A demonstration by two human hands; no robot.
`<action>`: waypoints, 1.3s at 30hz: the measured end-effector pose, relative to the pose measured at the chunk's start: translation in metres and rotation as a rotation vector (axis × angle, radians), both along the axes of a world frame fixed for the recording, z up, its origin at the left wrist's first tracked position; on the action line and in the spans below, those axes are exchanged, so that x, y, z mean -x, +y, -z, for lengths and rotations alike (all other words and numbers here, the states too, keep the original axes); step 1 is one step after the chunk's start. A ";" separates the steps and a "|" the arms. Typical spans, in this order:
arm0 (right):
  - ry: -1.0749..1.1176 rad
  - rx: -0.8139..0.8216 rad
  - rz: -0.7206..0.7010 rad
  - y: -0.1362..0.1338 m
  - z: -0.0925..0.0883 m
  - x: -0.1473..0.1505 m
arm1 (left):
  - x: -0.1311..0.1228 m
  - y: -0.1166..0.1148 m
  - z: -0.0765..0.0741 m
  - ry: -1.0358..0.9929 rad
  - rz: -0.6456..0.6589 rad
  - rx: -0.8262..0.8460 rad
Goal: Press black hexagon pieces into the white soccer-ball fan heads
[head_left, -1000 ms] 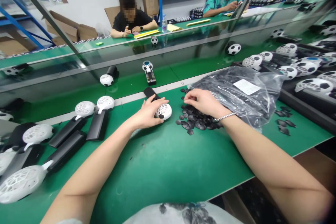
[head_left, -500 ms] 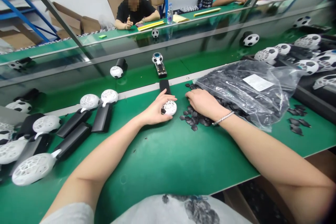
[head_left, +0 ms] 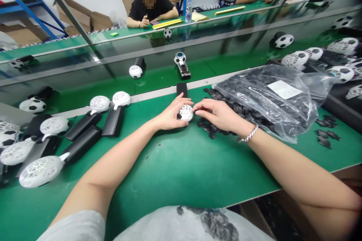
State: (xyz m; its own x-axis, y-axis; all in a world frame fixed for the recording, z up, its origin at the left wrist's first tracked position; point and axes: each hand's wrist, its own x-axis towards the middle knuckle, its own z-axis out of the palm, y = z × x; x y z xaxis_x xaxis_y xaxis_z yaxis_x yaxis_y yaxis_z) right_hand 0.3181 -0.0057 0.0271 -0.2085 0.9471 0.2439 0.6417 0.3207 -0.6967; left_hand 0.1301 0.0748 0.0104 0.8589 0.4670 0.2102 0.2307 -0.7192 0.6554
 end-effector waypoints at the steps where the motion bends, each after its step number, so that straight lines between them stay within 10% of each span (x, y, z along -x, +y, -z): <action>1: 0.037 0.025 0.000 0.000 0.001 0.000 | 0.000 0.000 0.000 0.000 -0.001 0.001; 28: 0.279 0.214 -0.026 0.016 0.011 0.007 | -0.007 -0.003 -0.001 -0.040 -0.014 0.023; 34: -0.370 -0.118 0.315 0.040 0.007 -0.031 | 0.002 0.008 -0.005 0.101 -0.169 0.057; 39: -0.760 -0.099 0.266 0.043 0.017 -0.036 | 0.006 0.010 -0.012 0.075 -0.233 0.146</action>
State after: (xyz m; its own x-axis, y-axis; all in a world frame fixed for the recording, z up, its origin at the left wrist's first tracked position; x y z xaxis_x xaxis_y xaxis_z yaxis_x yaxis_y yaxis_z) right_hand 0.3537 0.0377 0.0104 -0.1222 0.9697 0.2116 0.9916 0.1285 -0.0164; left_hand 0.1237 0.0847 0.0221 0.7356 0.6742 0.0656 0.4306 -0.5402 0.7230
